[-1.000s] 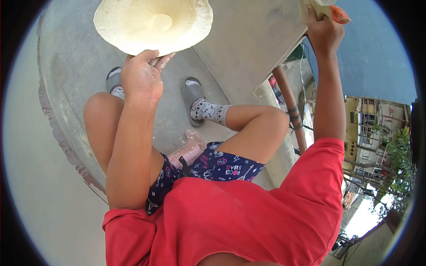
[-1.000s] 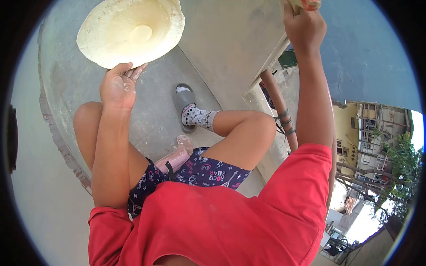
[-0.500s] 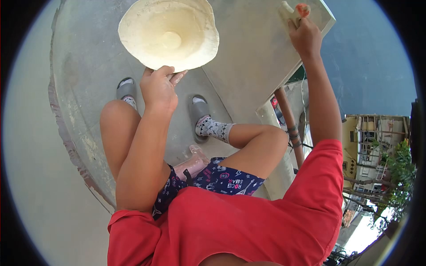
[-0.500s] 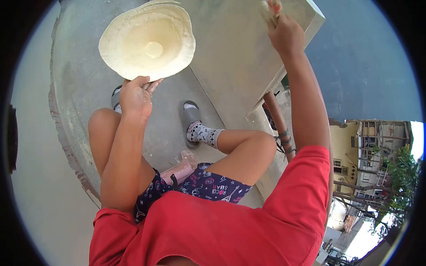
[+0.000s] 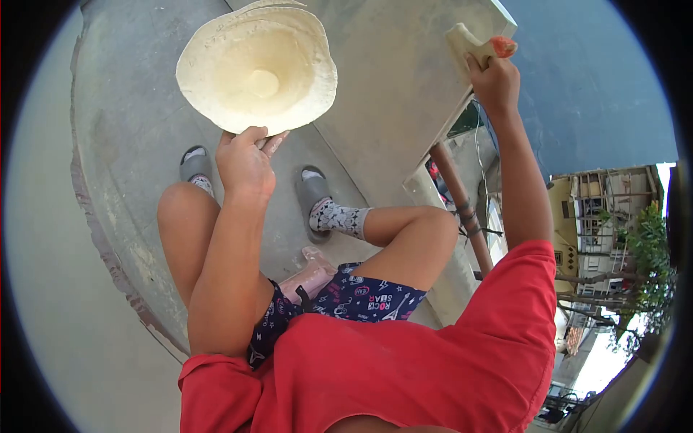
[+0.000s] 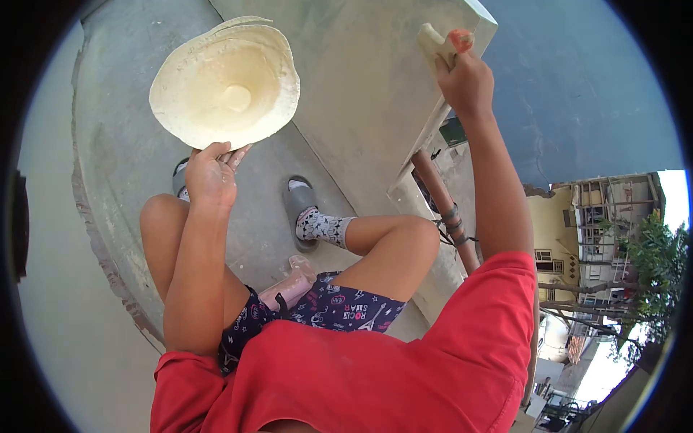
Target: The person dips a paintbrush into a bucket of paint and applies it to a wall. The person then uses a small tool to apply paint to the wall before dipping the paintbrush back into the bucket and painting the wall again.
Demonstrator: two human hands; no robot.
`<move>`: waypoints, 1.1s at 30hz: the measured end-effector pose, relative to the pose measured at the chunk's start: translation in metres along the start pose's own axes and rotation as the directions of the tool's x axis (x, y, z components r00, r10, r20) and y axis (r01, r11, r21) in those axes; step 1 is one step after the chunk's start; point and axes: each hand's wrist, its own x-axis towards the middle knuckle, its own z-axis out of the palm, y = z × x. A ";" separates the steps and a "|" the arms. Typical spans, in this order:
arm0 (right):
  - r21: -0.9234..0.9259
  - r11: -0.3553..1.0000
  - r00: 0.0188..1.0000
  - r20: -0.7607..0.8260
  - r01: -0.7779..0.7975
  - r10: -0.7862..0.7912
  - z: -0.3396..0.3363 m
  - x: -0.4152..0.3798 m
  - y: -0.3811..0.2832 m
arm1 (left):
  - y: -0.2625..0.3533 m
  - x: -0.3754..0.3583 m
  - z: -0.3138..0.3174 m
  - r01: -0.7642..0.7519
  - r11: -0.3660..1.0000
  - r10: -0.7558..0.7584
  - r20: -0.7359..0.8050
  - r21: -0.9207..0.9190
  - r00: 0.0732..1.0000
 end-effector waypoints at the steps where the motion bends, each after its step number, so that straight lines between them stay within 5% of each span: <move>1: -0.044 0.998 0.996 -0.077 0.038 -0.041 -0.013 0.024 0.006 | 0.000 0.001 -0.002 0.005 1.000 -0.005 0.006 0.002 1.000; 6: -0.058 0.998 0.967 -0.254 0.007 -0.022 -0.048 0.061 -0.008 | 0.001 -0.001 0.001 -0.014 0.999 0.015 0.018 -0.030 1.000; 10: -0.011 0.994 0.986 0.128 0.108 -0.106 -0.006 0.012 -0.025 | 0.004 -0.005 0.002 -0.019 1.000 0.019 -0.008 -0.010 1.000; 12: -0.036 0.994 0.986 0.137 0.102 -0.096 -0.001 0.024 -0.009 | 0.007 -0.001 0.003 -0.020 1.000 0.020 -0.007 -0.003 1.000; 14: 0.021 0.998 0.998 0.011 -0.067 0.067 -0.015 0.058 0.011 | 0.003 0.000 -0.002 -0.015 1.000 0.015 0.006 -0.005 1.000; 18: -0.082 0.995 0.995 -0.084 -0.056 0.050 -0.053 0.093 0.000 | 0.006 -0.005 -0.001 -0.011 1.000 0.011 -0.007 -0.009 1.000; 22: -0.080 0.997 0.984 0.176 -0.002 0.016 -0.025 0.076 -0.014 | 0.007 -0.005 -0.002 -0.029 0.999 0.029 -0.010 -0.046 1.000; 27: 0.027 0.996 0.996 0.015 -0.086 0.086 -0.038 0.107 0.006 | 0.006 -0.007 -0.003 -0.013 0.999 0.012 -0.016 -0.030 1.000; 33: -0.052 0.988 0.988 -0.071 -0.143 0.139 -0.070 0.117 0.007 | 0.010 -0.005 -0.002 -0.004 1.000 0.005 0.011 -0.028 1.000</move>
